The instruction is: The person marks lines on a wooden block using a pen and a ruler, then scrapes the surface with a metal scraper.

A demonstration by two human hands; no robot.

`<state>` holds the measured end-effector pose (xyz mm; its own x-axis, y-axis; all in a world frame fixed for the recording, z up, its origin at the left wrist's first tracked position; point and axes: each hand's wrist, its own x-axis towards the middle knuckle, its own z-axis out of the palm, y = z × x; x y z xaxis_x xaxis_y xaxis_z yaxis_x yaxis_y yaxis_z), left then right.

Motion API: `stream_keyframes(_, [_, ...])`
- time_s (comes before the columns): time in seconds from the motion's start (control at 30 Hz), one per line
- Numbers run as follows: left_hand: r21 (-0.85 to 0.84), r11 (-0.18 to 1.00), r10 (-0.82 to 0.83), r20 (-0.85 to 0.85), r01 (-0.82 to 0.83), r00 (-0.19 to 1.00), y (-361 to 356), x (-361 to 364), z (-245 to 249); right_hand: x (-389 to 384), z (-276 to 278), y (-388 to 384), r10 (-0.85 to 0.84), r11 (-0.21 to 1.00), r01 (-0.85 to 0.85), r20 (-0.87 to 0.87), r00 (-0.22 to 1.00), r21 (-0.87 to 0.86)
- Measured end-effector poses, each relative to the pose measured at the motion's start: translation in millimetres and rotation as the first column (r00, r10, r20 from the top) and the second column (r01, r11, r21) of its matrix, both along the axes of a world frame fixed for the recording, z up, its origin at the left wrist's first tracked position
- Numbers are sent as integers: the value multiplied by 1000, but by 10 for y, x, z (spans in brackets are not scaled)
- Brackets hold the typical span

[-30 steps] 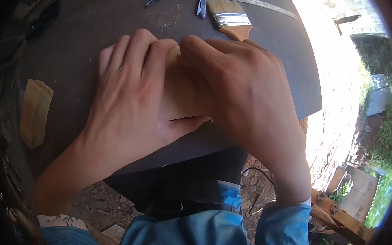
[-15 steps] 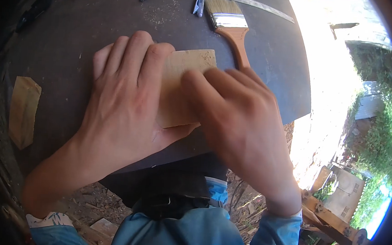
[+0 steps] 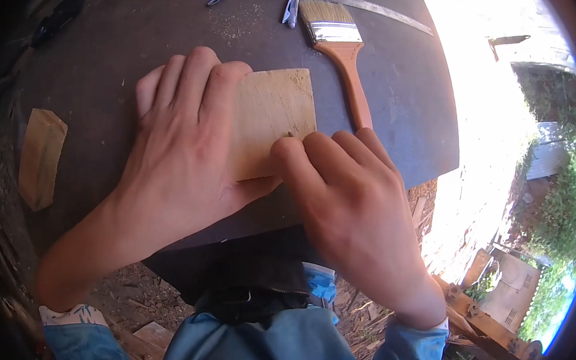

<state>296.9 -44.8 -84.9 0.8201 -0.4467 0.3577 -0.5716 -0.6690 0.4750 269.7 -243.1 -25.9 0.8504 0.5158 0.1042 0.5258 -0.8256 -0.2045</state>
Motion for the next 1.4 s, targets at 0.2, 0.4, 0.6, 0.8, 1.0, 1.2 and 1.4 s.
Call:
stream_keyframes(0.2, [56, 998, -7, 20, 6, 1000, -27, -28, 1, 332, -133, 11, 2, 997, -10, 107, 994, 76])
stream_keyframes(0.4, [35, 999, -9, 53, 7, 999, -44, -44, -21, 506, -158, 70, -8, 1000, 10, 191, 982, -9])
stream_keyframes(0.6, [51, 999, 7, 42, -9, 999, -50, -25, 25, 97, -20, 7, -67, 997, 72, 125, 990, -41])
stream_keyframes(0.8, [79, 997, -8, 38, 4, 999, -73, -24, 26, -152, -50, -25, -71, 996, 77, 115, 991, -46])
stream_keyframes(1.0, [88, 996, -31, 44, 27, 999, -98, -70, 6, -21, -127, -101, -64, 998, 63, 87, 994, 12])
stream_keyframes(1.2, [112, 994, -31, 121, 18, 992, -76, -63, 20, 385, -193, -8, -52, 998, 44, 174, 983, 52])
stream_keyframes(1.4, [110, 993, -41, 102, 30, 994, -57, -116, 40, 215, -151, -26, -35, 995, 53, 199, 979, -88])
